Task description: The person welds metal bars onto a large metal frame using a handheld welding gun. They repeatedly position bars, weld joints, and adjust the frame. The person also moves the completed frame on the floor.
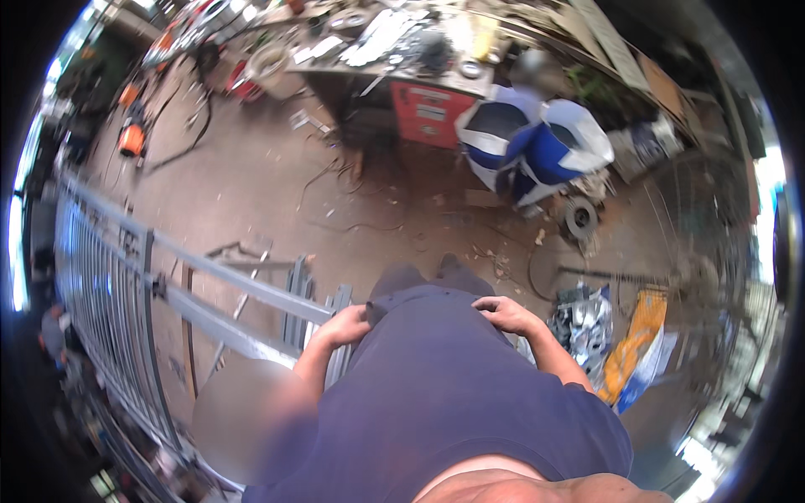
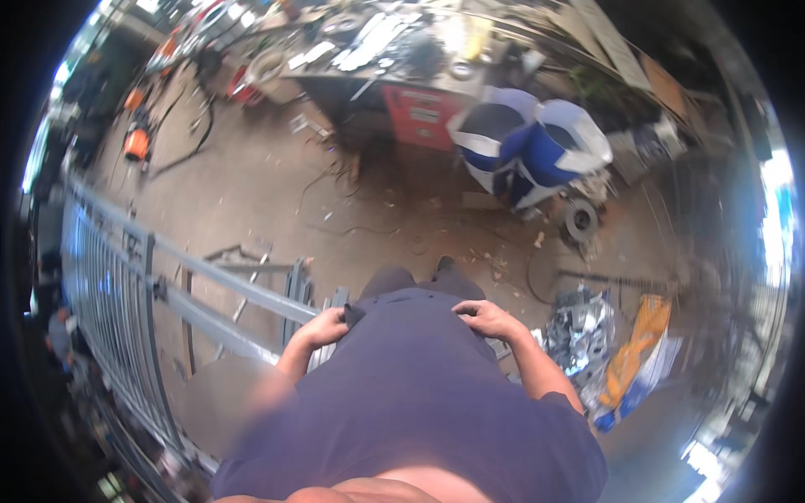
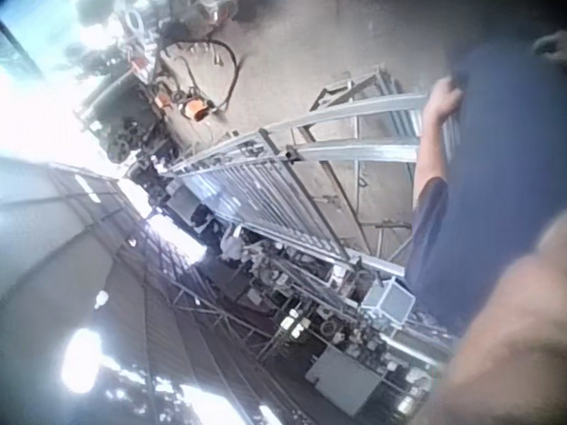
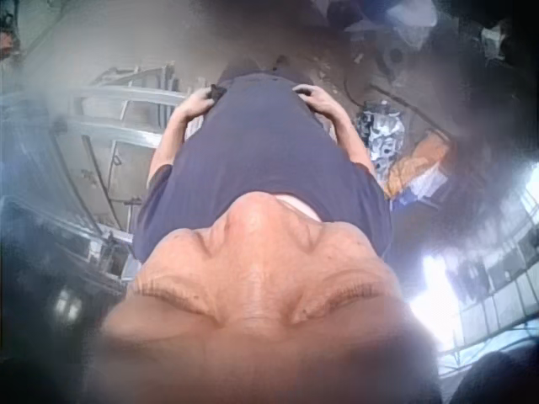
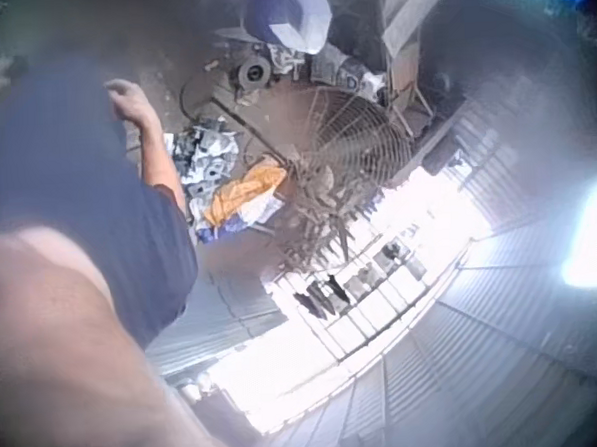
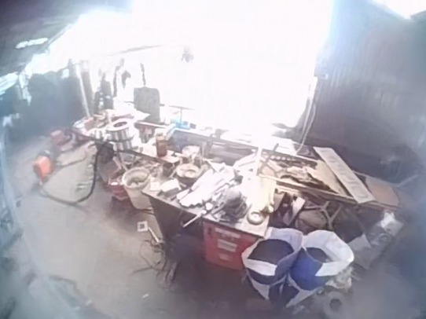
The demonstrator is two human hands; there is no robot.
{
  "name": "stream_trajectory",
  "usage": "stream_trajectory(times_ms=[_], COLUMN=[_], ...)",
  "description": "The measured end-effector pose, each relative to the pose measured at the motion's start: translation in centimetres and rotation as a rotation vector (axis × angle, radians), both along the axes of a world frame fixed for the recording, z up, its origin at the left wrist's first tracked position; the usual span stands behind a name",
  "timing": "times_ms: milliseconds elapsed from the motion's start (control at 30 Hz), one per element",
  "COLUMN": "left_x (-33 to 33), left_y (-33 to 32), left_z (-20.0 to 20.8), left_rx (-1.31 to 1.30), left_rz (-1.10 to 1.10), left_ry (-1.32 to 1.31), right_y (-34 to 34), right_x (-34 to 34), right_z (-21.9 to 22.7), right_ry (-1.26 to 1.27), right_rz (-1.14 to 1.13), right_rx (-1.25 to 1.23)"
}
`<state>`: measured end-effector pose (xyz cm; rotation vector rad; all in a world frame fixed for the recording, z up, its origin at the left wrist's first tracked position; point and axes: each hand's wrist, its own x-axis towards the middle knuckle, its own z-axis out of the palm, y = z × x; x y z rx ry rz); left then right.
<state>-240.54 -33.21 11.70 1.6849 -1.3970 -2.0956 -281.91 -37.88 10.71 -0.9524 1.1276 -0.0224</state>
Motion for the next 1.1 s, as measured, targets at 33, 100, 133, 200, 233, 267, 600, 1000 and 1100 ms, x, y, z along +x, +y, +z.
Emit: stream_trajectory(times_ms=[33, 100, 133, 200, 233, 267, 600, 1000, 1100], left_x=[-0.8, -0.5, -0.3, 0.6, 1.2, 2.1, 16.3, 37.2, 39.8], left_y=[-1.8, -2.4, -2.5, -3.1, -3.6, -3.8, -14.2, -18.4, -20.4], left_z=[2.3, 2.2, 1.9, 1.5, 1.2, 0.9, -2.2, -1.0, -3.2], left_rx=[0.025, 0.074, 0.088, 0.112, 0.102, 0.094, 0.085, -0.133, -0.096], left_rz=[0.017, 0.129, 0.166, 0.23, 0.218, 0.203, 0.17, 0.703, 0.938], left_ry=[-0.043, 0.061, 0.063, 0.07, 0.033, -0.006, -0.072, -0.467, -0.504], right_y=[-2.0, -5.7, -7.1, -10.0, -11.7, -13.1, -30.1, -44.8, -47.7], right_x=[0.3, 1.6, 2.3, 3.7, 4.5, 5.7, 22.6, 49.9, 57.8], right_z=[0.0, 0.2, -0.1, -0.9, -1.2, -1.4, -2.1, -4.4, -5.9], right_ry=[-0.013, -0.029, -0.063, -0.058, -0.053, -0.044, -0.066, -0.148, -0.126], right_rz=[0.002, 0.023, -0.017, 0.032, 0.046, 0.057, 0.342, 0.807, 0.941], right_rx=[0.03, 0.08, 0.117, 0.163, 0.179, 0.182, 0.105, -0.016, -0.06])
